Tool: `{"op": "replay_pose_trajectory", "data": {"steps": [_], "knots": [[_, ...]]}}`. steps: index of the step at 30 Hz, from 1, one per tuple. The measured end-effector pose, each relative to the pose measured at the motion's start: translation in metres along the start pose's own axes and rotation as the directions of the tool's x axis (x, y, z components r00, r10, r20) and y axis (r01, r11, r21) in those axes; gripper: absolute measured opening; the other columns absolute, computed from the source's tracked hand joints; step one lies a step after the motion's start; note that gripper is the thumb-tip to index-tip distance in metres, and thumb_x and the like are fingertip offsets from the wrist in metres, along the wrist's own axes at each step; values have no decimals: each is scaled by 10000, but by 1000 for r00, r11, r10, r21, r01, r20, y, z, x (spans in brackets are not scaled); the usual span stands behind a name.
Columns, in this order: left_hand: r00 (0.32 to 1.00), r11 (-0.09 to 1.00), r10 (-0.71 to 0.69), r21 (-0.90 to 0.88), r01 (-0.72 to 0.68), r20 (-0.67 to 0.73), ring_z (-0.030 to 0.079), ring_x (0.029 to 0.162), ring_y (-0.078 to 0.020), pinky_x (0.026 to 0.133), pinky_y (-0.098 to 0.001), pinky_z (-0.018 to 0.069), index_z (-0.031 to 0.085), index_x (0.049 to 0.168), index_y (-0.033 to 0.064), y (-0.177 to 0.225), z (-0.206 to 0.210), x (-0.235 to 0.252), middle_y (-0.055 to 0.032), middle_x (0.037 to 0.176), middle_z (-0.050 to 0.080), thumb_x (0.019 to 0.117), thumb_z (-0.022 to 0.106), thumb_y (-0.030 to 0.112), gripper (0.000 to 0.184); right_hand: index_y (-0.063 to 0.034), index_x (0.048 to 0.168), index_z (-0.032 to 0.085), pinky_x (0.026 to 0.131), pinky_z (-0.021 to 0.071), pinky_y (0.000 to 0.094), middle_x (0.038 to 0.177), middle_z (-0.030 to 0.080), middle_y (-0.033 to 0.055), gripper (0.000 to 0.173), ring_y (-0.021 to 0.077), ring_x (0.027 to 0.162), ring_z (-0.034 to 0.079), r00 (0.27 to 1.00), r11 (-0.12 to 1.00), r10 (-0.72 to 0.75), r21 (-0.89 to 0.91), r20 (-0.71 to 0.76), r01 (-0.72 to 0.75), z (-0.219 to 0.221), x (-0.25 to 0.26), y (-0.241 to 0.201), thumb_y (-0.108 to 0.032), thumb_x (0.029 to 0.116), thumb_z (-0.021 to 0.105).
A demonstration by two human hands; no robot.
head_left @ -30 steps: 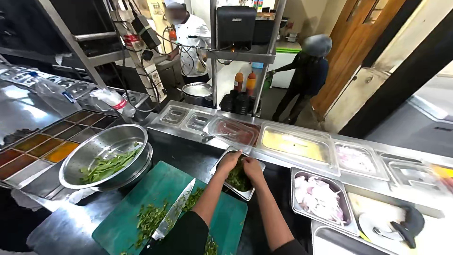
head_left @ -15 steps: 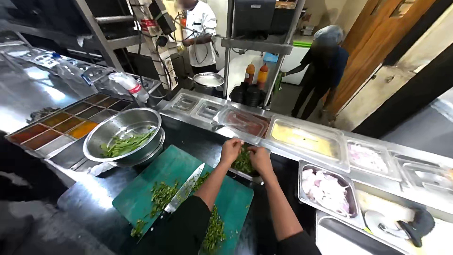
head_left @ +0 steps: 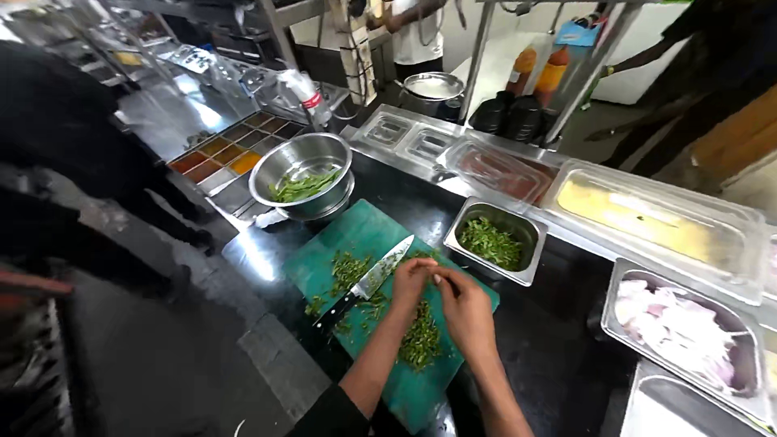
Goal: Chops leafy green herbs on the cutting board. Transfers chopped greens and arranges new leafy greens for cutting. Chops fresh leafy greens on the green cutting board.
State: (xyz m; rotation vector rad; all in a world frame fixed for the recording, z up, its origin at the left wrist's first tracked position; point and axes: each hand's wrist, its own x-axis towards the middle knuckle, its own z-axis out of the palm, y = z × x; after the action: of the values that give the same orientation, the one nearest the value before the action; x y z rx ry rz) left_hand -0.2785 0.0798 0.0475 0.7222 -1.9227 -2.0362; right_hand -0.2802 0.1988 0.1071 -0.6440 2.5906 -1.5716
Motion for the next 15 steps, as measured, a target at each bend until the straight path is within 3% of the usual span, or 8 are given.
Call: {"op": "replay_pose_trajectory", "data": {"steps": [2,4,5,8,10,11,13,15], "knots": [[998,990,1,-144,-9,-57,621,1119,-227,969,-440,504,636,1287,17,3,3,-7,-143,1277,650,1094,461,223,332,-24,1120,725,791,587,399,1016,713,109,181,195,872,694,995,990,-68,117,-77,76,15,7,6,-63,1016,582],[995,960,-52,-279,24,-91,588,1203,-225,1014,-453,479,545,1427,82,13,15,-20,-122,1364,609,1112,348,411,496,7,1228,644,895,554,395,1160,660,142,263,197,1019,654,999,945,-31,326,-20,36,37,19,18,-154,1067,512],[990,938,-98,-341,58,-100,567,1235,-233,1038,-467,461,508,1462,96,18,20,-26,-126,1392,585,1114,320,439,523,-5,1277,594,931,525,399,1232,628,147,305,199,1084,625,1000,931,-5,364,29,-6,47,25,26,-209,1087,471],[983,928,-150,-358,102,-108,410,1444,-284,1161,-549,331,414,1557,134,13,13,-30,-114,1591,425,1092,342,520,609,23,1268,621,971,494,493,1291,600,208,336,293,1151,597,999,944,29,329,34,-38,52,41,29,-211,1102,445],[982,917,-150,-388,94,-114,304,1524,-284,1223,-549,252,348,1596,145,12,6,-32,-98,1657,330,1088,322,542,646,8,1263,626,1002,470,472,1300,628,164,358,251,1189,590,999,933,12,359,30,-22,44,39,12,-217,1113,391],[979,903,-166,-417,101,-121,327,1511,-275,1214,-543,270,352,1596,158,16,8,-36,-94,1645,353,1079,301,574,665,-5,1283,616,1039,466,455,1331,632,142,386,228,1227,589,999,927,-13,374,50,-6,44,36,7,-238,1116,357],[968,887,-189,-452,96,-165,473,1386,-263,1127,-529,380,464,1522,149,25,19,-46,-114,1522,503,1066,297,603,665,4,1315,625,1042,475,486,1338,641,167,430,267,1231,605,994,947,-21,322,108,-15,56,35,15,-263,1121,349],[986,912,-90,-410,25,-140,419,1448,-252,1180,-522,330,440,1547,134,22,14,-48,-100,1585,440,1091,329,523,609,33,1277,637,1020,475,562,1295,633,231,381,350,1197,612,996,982,-29,189,80,13,55,40,24,-221,1116,403]]}}
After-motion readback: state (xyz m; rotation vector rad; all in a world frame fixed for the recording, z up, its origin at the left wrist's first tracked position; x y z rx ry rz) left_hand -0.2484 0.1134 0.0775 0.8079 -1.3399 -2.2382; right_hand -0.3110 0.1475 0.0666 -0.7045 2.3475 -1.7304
